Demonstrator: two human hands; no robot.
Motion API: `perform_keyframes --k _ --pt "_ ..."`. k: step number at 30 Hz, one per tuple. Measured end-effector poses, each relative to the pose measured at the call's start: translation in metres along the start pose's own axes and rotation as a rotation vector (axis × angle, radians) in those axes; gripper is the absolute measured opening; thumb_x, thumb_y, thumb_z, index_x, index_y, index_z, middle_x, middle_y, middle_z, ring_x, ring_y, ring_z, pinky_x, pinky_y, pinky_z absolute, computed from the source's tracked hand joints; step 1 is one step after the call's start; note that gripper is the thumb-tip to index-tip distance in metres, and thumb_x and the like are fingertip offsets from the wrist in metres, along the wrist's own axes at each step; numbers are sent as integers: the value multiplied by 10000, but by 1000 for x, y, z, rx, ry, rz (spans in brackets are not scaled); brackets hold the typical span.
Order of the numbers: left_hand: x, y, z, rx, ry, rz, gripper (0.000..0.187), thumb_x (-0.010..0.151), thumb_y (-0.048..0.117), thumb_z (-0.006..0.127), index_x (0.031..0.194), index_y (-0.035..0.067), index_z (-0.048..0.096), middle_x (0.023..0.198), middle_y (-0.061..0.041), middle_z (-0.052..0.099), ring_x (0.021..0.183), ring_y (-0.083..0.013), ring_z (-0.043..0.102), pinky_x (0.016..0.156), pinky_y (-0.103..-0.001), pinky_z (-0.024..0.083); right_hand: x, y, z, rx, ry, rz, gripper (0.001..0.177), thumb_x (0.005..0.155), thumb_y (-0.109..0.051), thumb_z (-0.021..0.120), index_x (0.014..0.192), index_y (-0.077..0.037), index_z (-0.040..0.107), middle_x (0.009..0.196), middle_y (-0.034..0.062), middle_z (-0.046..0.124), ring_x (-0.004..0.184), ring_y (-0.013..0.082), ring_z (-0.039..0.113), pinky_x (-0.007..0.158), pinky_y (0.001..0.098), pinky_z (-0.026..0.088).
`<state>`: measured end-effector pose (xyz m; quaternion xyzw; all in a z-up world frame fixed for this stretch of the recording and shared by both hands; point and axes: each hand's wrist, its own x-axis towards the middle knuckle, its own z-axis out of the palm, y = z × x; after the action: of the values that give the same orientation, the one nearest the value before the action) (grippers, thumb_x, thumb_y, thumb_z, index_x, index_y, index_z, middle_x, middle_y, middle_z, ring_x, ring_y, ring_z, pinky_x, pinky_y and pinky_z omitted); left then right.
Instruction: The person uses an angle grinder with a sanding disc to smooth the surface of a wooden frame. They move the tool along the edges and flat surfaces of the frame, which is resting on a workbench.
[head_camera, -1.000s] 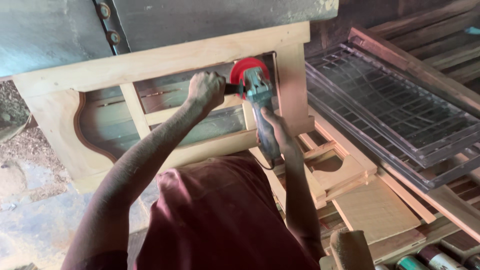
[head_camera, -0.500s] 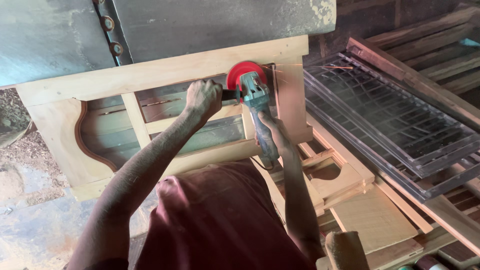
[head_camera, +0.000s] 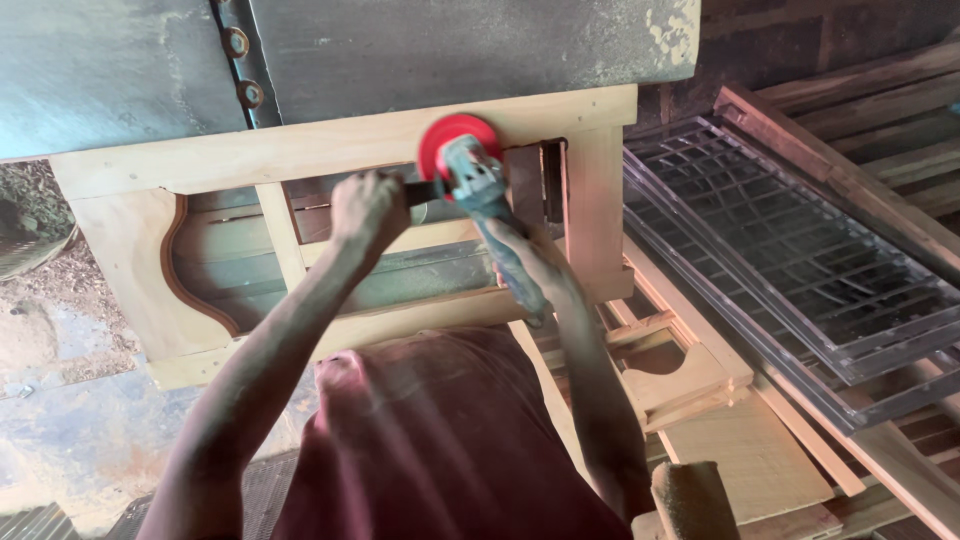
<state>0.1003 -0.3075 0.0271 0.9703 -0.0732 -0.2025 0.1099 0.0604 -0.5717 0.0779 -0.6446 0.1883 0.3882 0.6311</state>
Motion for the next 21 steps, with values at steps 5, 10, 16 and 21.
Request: perform_keyframes --k 5,10,16,21 --pt "-29 -55 -5 -87 124 -121 124 848 174 641 846 98 739 681 -165 707 611 -335 700 605 -456 555 23 -28 44 -276 -72 -8 673 780 -692 690 973 -48 664 667 48 667 539 150 691 474 302 588" --pt "-29 -67 -7 -160 101 -168 147 865 184 650 814 75 734 693 -188 715 619 -347 717 656 -449 576 29 -48 52 -372 -83 3 753 764 -729 666 994 -13 689 654 54 665 525 153 685 461 311 571" --pt "27 -10 3 -160 101 -37 163 868 168 610 809 90 740 724 -196 721 668 -358 732 624 -457 584 23 -45 -16 -297 1 -24 659 795 -672 686 1010 -49 685 666 51 673 529 143 678 483 302 578" --pt "80 64 15 -163 82 129 162 886 155 576 842 104 723 787 -169 735 712 -343 742 646 -457 590 11 -28 -89 -89 126 46 570 864 -576 725 978 -21 660 685 81 677 538 155 667 507 309 569"
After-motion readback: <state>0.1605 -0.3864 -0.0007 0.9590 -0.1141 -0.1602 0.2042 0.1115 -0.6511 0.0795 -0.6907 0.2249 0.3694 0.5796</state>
